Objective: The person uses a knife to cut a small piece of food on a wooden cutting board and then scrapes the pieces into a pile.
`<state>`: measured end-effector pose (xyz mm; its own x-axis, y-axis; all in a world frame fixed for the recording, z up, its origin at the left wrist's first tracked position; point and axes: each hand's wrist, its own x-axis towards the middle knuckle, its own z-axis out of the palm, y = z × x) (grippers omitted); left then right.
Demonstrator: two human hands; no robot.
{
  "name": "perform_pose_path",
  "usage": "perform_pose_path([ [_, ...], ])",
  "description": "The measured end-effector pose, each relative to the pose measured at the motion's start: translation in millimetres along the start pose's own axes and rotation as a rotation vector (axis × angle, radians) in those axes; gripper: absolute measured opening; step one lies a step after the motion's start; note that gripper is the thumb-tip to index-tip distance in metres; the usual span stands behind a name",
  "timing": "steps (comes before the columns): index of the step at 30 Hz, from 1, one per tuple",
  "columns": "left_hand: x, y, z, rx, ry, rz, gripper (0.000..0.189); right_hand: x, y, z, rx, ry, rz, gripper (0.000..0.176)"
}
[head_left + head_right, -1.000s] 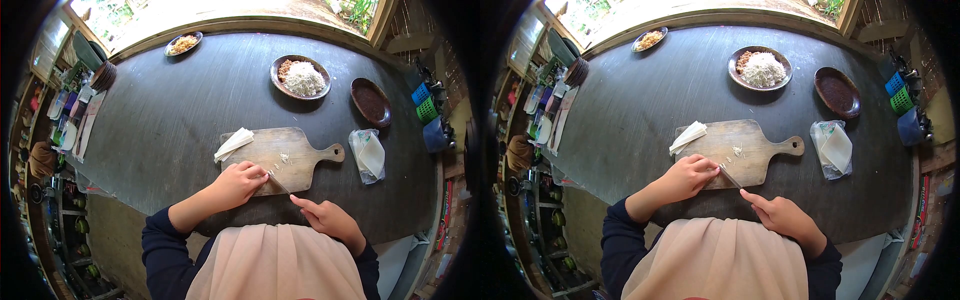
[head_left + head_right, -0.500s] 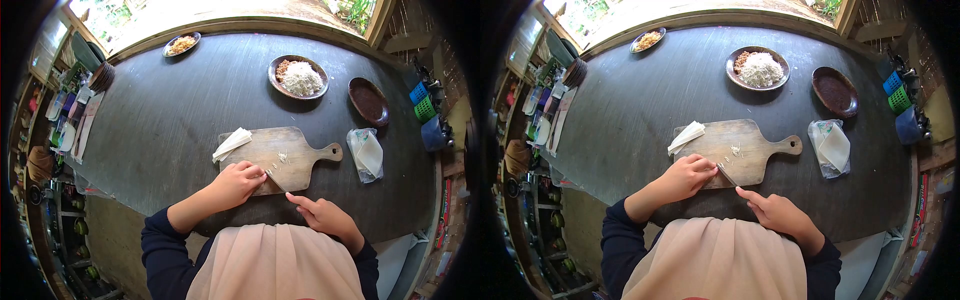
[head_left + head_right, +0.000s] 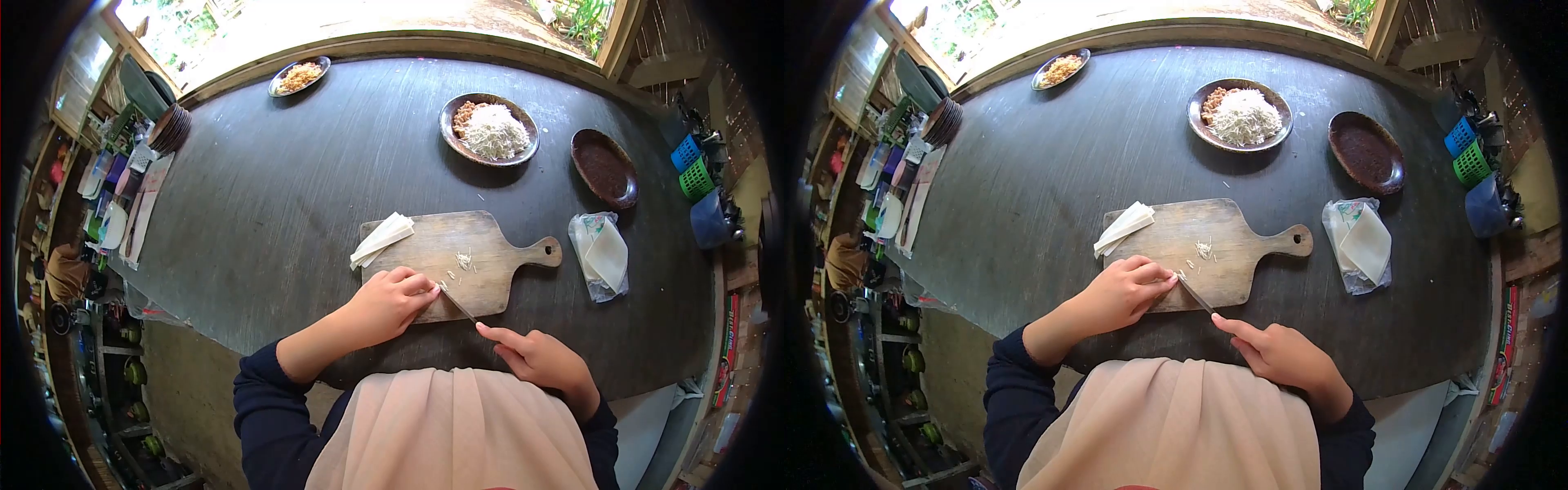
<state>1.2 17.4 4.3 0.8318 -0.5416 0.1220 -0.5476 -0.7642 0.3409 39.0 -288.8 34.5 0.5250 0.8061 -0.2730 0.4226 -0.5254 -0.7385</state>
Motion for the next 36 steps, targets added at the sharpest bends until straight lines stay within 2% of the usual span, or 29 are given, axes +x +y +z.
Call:
perform_pose_path([
  [6, 0, 0, -1, 0.000, -0.001, -0.002, 0.047, 2, -2, 5, -0.031, 0.070, -0.026, 0.049],
  [22, 0, 0, 1, 0.003, 0.009, 0.003, 0.041, 8, 2, 11, 0.026, 0.063, -0.026, 0.048],
  [28, 0, 1, 0, 0.023, 0.009, 0.007, 0.041, 10, -5, 10, 0.042, 0.126, -0.060, 0.045],
  [33, 1, 1, 0, 0.018, 0.015, 0.009, 0.043, 1, -2, 1, 0.005, 0.009, 0.010, 0.047],
  [36, 1, 0, -1, 0.020, 0.012, 0.016, 0.044, 0, -1, 2, 0.021, 0.010, 0.002, 0.046],
])
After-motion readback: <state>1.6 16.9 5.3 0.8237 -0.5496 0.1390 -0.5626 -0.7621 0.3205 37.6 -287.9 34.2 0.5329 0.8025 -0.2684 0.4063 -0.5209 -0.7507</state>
